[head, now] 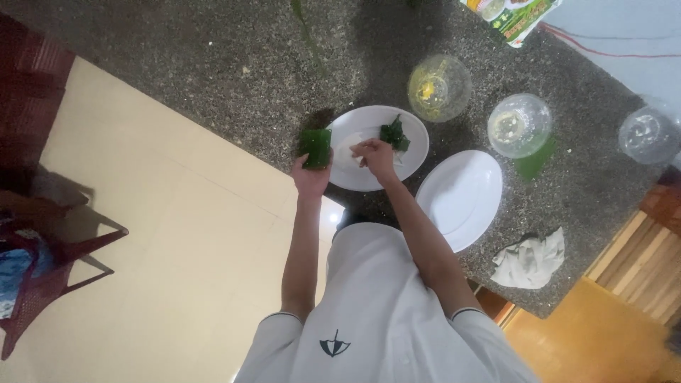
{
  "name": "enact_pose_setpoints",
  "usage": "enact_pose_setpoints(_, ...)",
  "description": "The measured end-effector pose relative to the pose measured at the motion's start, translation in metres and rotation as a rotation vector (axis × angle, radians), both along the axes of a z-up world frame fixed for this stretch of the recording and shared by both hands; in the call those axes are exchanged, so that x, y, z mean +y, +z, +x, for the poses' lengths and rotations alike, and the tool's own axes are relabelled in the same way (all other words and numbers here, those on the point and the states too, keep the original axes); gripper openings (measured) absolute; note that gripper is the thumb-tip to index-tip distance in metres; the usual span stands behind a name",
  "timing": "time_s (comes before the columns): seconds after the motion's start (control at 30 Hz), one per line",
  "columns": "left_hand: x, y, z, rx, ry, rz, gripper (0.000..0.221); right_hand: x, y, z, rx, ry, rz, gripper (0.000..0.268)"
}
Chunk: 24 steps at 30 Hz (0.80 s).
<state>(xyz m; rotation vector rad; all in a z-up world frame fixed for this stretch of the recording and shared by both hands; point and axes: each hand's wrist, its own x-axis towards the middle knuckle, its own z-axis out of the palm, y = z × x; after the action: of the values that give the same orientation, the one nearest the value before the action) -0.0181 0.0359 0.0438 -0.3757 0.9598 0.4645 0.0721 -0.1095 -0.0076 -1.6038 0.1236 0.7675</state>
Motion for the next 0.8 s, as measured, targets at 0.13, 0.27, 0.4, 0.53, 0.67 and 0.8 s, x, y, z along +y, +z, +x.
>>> enact_pose_setpoints(0.13, 0.002, 0.001, 0.001, -0.014, 0.005, 0.006, 0.071, 0.000, -0.008, 0.000, -0.097, 0.034, -0.055, 0.021)
enact_pose_setpoints(0.27, 0.004, 0.001, 0.002, -0.012, 0.017, 0.012, 0.072, 0.001, -0.005, 0.001, -0.193, 0.140, -0.180, 0.014)
enact_pose_setpoints(0.4, 0.006, 0.006, 0.003, -0.038, 0.017, 0.022, 0.071, 0.001, -0.013, 0.000, -0.214, 0.205, -0.170, 0.017)
enact_pose_setpoints(0.53, 0.008, 0.004, 0.005, -0.032, 0.024, 0.002, 0.069, -0.002, -0.040, 0.000, -0.238, 0.237, -0.163, 0.020)
enact_pose_setpoints(0.67, 0.005, 0.014, 0.007, -0.018, 0.022, 0.008, 0.069, -0.003, -0.037, -0.003, -0.304, 0.242, -0.147, 0.031)
enact_pose_setpoints(0.8, 0.004, 0.007, 0.008, -0.016, 0.001, 0.026, 0.070, 0.000, -0.012, -0.004, -0.292, 0.198, -0.076, 0.039)
